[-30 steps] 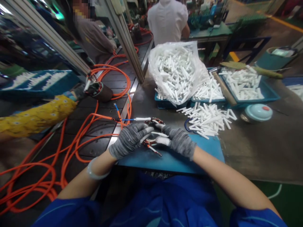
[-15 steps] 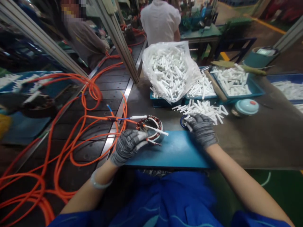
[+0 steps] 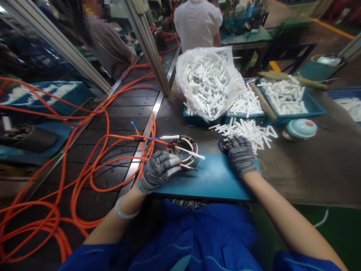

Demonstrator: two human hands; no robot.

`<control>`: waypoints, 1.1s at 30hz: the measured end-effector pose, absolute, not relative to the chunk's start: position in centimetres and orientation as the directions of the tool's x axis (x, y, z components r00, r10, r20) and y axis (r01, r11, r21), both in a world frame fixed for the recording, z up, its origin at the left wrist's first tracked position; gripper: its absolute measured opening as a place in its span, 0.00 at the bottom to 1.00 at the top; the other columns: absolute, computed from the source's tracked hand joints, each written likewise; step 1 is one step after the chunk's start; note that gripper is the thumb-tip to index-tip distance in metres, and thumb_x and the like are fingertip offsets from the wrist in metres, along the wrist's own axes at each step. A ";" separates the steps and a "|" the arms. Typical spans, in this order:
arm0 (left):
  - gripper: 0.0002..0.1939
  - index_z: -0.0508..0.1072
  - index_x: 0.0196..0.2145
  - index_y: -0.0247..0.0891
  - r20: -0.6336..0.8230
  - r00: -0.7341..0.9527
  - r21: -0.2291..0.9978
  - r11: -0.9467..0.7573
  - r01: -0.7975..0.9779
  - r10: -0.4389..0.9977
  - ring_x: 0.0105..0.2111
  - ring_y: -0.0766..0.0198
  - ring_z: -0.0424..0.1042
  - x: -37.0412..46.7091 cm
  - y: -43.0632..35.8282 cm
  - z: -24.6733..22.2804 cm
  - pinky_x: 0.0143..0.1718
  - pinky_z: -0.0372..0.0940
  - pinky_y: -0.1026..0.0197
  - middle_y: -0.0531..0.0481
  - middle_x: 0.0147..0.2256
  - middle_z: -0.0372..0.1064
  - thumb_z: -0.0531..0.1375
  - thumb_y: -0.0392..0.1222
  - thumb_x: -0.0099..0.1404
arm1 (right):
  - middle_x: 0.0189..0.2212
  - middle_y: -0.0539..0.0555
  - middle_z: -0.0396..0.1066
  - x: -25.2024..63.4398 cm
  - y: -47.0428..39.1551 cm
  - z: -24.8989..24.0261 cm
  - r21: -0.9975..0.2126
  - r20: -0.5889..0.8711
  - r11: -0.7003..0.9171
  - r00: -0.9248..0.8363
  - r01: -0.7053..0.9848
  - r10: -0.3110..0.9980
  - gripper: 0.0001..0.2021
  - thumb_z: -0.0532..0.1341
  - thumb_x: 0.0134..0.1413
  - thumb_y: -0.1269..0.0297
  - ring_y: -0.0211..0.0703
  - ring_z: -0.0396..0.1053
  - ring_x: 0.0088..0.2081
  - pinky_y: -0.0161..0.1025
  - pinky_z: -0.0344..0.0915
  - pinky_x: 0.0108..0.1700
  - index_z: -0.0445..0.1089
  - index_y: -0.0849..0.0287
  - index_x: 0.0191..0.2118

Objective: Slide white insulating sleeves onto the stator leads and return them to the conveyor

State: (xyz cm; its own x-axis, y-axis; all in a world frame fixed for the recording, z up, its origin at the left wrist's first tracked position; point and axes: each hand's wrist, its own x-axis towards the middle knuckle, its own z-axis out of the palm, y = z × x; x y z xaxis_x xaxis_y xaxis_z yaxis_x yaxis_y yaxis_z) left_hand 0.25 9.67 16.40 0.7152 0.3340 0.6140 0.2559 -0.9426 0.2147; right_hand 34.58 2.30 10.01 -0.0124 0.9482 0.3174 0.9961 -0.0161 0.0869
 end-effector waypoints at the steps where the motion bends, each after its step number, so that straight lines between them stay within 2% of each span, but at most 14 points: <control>1: 0.09 0.76 0.47 0.37 0.616 0.700 0.233 -0.933 0.275 0.360 0.41 0.62 0.77 0.2 9.5 16.3 0.45 0.72 0.58 0.48 0.40 0.77 0.59 0.43 0.75 | 0.58 0.63 0.72 34.4 2.3 10.2 0.064 0.332 -0.019 -0.003 0.998 0.943 0.17 0.53 0.67 0.70 0.59 0.65 0.60 0.58 0.60 0.63 0.73 0.62 0.55; 4: 0.09 0.77 0.46 0.38 0.623 0.652 0.273 -0.901 0.338 0.433 0.40 0.62 0.76 0.2 8.9 15.8 0.43 0.73 0.58 0.47 0.40 0.75 0.61 0.43 0.74 | 0.62 0.65 0.67 32.6 1.3 11.9 -0.061 0.465 0.000 0.028 0.998 0.885 0.12 0.56 0.66 0.67 0.62 0.61 0.65 0.61 0.59 0.64 0.73 0.62 0.50; 6: 0.07 0.77 0.46 0.38 0.639 0.645 0.233 -0.905 0.356 0.419 0.40 0.61 0.76 0.1 8.5 15.7 0.44 0.73 0.58 0.48 0.39 0.75 0.62 0.41 0.73 | 0.63 0.67 0.65 30.4 -0.2 13.8 -0.213 0.581 0.104 0.040 0.971 0.813 0.08 0.58 0.65 0.66 0.61 0.60 0.66 0.58 0.62 0.64 0.72 0.60 0.45; 8: 0.06 0.77 0.46 0.38 0.645 0.660 0.178 -0.916 0.360 0.385 0.39 0.61 0.75 0.0 8.2 15.8 0.44 0.73 0.57 0.49 0.38 0.76 0.62 0.39 0.73 | 0.56 0.62 0.72 27.7 -2.0 15.6 -0.405 0.637 0.254 0.072 0.878 0.768 0.05 0.60 0.64 0.66 0.53 0.70 0.59 0.50 0.71 0.57 0.69 0.56 0.44; 10: 0.06 0.76 0.47 0.38 0.633 0.667 0.178 -0.913 0.368 0.393 0.39 0.62 0.76 -0.1 8.0 15.9 0.44 0.73 0.58 0.49 0.38 0.76 0.61 0.39 0.73 | 0.44 0.54 0.78 25.3 -3.4 16.8 -0.596 0.580 0.280 0.161 0.753 0.799 0.06 0.60 0.64 0.66 0.44 0.78 0.45 0.40 0.75 0.47 0.69 0.53 0.45; 12: 0.07 0.76 0.47 0.39 0.618 0.666 0.212 -0.905 0.369 0.417 0.39 0.62 0.76 -0.2 8.0 16.0 0.43 0.73 0.59 0.49 0.39 0.77 0.61 0.40 0.74 | 0.37 0.49 0.79 23.5 -4.1 17.1 -0.727 0.470 0.237 0.214 0.644 0.857 0.05 0.61 0.63 0.66 0.40 0.78 0.37 0.35 0.75 0.42 0.70 0.52 0.44; 16: 0.08 0.75 0.48 0.37 0.620 0.660 0.238 -0.904 0.355 0.423 0.40 0.62 0.77 -0.4 7.9 15.9 0.43 0.73 0.59 0.48 0.40 0.76 0.59 0.41 0.75 | 0.34 0.47 0.79 22.7 -3.9 16.0 -0.896 0.270 0.137 0.274 0.421 0.923 0.02 0.64 0.61 0.63 0.38 0.78 0.35 0.31 0.75 0.40 0.73 0.52 0.39; 20: 0.08 0.74 0.48 0.37 0.629 0.660 0.235 -0.910 0.341 0.410 0.42 0.62 0.77 -0.5 7.9 15.9 0.45 0.73 0.59 0.48 0.40 0.76 0.58 0.41 0.76 | 0.35 0.47 0.80 23.6 -3.7 15.1 -0.938 0.192 0.115 0.215 0.326 0.958 0.04 0.64 0.62 0.61 0.39 0.78 0.35 0.31 0.74 0.39 0.75 0.52 0.39; 23: 0.09 0.75 0.48 0.37 0.601 0.671 0.270 -0.900 0.341 0.434 0.41 0.62 0.77 -0.6 7.9 15.9 0.44 0.74 0.58 0.48 0.40 0.76 0.58 0.41 0.76 | 0.39 0.48 0.79 24.0 -3.6 15.6 -0.896 0.299 0.232 0.126 0.379 0.946 0.05 0.64 0.64 0.63 0.39 0.78 0.39 0.32 0.74 0.44 0.76 0.50 0.44; 26: 0.09 0.76 0.48 0.37 0.570 0.691 0.299 -0.896 0.329 0.445 0.41 0.61 0.77 -0.7 8.0 15.9 0.44 0.74 0.57 0.47 0.40 0.76 0.58 0.41 0.76 | 0.43 0.52 0.79 23.6 -3.1 16.3 -0.689 0.497 0.450 -0.082 0.568 0.864 0.10 0.61 0.67 0.67 0.41 0.77 0.43 0.35 0.74 0.47 0.77 0.50 0.49; 28: 0.09 0.76 0.47 0.36 0.582 0.698 0.276 -0.909 0.314 0.418 0.40 0.60 0.77 -0.8 8.0 16.0 0.43 0.74 0.57 0.46 0.39 0.76 0.58 0.41 0.76 | 0.38 0.55 0.79 22.8 -2.6 16.6 -0.520 0.546 0.493 -0.172 0.698 0.820 0.12 0.59 0.68 0.67 0.43 0.77 0.39 0.37 0.74 0.42 0.77 0.52 0.51; 29: 0.09 0.76 0.46 0.35 0.586 0.703 0.259 -0.915 0.309 0.403 0.39 0.60 0.77 -0.8 8.0 16.1 0.42 0.74 0.57 0.46 0.39 0.76 0.58 0.41 0.76 | 0.34 0.55 0.79 22.4 -2.3 16.6 -0.491 0.532 0.469 -0.173 0.734 0.829 0.12 0.59 0.69 0.65 0.43 0.77 0.36 0.37 0.73 0.40 0.78 0.53 0.50; 31: 0.09 0.77 0.46 0.35 0.591 0.711 0.231 -0.925 0.303 0.381 0.38 0.60 0.76 -0.9 8.0 16.1 0.41 0.74 0.57 0.46 0.38 0.76 0.58 0.40 0.75 | 0.27 0.52 0.77 21.4 -1.8 16.7 -0.624 0.388 0.346 -0.107 0.701 0.915 0.13 0.58 0.70 0.58 0.43 0.74 0.29 0.37 0.73 0.37 0.78 0.54 0.49; 33: 0.08 0.76 0.47 0.36 0.589 0.721 0.209 -0.931 0.301 0.365 0.38 0.61 0.76 -0.9 8.0 16.1 0.41 0.73 0.57 0.47 0.37 0.76 0.59 0.39 0.75 | 0.22 0.48 0.74 20.7 -1.4 16.8 -0.847 0.115 0.143 -0.085 0.513 0.990 0.17 0.54 0.72 0.52 0.41 0.73 0.26 0.38 0.74 0.40 0.78 0.53 0.45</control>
State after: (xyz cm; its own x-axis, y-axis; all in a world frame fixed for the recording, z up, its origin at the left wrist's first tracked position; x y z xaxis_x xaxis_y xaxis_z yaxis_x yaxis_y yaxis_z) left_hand -0.94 8.04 16.12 0.7212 0.3652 0.5886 0.3006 -0.9305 0.2091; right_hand 20.66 -1.35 16.80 -0.0850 0.9897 0.1151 0.5125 0.1425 -0.8468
